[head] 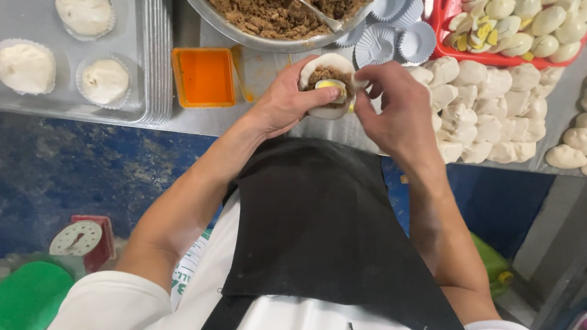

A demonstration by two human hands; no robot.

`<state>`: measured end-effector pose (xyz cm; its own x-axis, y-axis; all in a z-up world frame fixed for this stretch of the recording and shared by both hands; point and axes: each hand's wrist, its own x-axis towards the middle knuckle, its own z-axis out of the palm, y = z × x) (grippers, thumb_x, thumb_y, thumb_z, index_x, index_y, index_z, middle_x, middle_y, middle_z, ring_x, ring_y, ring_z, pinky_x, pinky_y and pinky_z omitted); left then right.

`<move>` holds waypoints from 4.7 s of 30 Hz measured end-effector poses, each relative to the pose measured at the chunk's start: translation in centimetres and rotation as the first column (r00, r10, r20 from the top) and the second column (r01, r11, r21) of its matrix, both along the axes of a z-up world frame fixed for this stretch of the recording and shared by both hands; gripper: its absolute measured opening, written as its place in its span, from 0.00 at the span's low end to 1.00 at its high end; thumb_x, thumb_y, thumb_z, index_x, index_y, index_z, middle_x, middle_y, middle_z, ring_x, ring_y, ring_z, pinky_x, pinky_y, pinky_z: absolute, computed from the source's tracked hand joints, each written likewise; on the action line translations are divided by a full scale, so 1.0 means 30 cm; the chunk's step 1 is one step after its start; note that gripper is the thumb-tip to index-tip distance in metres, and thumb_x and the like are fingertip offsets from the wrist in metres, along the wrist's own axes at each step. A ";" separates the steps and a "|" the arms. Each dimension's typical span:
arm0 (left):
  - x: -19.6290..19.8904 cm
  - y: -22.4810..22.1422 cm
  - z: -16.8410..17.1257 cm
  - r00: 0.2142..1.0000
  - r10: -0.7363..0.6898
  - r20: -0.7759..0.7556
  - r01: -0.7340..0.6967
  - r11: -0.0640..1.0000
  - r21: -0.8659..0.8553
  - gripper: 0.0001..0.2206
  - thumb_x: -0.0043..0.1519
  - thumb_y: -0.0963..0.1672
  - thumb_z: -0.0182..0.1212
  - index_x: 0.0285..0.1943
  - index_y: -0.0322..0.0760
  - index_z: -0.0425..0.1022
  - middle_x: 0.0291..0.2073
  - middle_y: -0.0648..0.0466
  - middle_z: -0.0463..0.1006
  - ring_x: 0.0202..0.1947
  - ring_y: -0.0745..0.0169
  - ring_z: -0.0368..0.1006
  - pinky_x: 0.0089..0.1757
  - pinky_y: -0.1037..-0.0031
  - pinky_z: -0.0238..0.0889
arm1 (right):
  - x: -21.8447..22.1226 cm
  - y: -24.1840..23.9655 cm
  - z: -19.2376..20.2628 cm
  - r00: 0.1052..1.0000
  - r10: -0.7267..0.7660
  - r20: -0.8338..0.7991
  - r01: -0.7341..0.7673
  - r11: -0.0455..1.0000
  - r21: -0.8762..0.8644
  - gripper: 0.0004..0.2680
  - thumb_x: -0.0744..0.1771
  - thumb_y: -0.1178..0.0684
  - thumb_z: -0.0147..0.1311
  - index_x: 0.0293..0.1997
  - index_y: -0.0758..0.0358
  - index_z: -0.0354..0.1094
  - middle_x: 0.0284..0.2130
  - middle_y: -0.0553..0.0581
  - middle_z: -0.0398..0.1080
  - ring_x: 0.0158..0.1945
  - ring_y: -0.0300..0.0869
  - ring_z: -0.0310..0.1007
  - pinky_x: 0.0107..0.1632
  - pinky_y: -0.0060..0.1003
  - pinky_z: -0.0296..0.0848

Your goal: Filling and shaping dough with meat and eggs to make steamed buns.

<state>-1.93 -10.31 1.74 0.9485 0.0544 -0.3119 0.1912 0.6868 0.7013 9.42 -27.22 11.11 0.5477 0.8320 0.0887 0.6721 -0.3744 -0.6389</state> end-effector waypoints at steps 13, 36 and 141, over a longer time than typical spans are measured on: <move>0.008 0.001 0.058 0.951 0.262 0.165 -0.211 0.938 -0.274 0.21 0.67 0.38 0.64 0.68 0.32 0.64 0.57 0.45 0.76 0.58 0.55 0.76 0.60 0.59 0.73 | -0.036 0.012 -0.027 0.783 -0.265 -0.562 0.403 0.905 0.135 0.05 0.72 0.62 0.59 0.53 0.67 0.73 0.39 0.54 0.74 0.36 0.33 0.73 0.35 0.26 0.71; -0.007 -0.003 0.152 0.962 0.191 0.197 -0.233 0.947 0.220 0.18 0.69 0.39 0.66 0.67 0.32 0.69 0.54 0.54 0.78 0.54 0.70 0.74 0.56 0.74 0.71 | -0.027 -0.026 0.009 0.983 -0.161 -0.089 0.175 0.969 0.175 0.05 0.71 0.61 0.63 0.46 0.68 0.68 0.33 0.54 0.70 0.33 0.35 0.70 0.35 0.29 0.69; 0.028 -0.007 0.249 0.992 0.007 0.128 -0.067 0.883 0.465 0.33 0.74 0.60 0.34 0.52 0.32 0.81 0.37 0.55 0.82 0.40 0.69 0.77 0.44 0.75 0.72 | 0.025 -0.029 0.108 0.966 0.145 -0.214 -0.132 0.989 0.074 0.10 0.67 0.61 0.63 0.50 0.64 0.66 0.29 0.55 0.74 0.30 0.37 0.75 0.34 0.34 0.74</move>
<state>-1.09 -10.52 9.22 0.9714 0.2013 -0.1261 0.0668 0.2783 0.9582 10.17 -28.08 14.33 0.4391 0.8979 0.0307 0.5566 -0.2451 -0.7938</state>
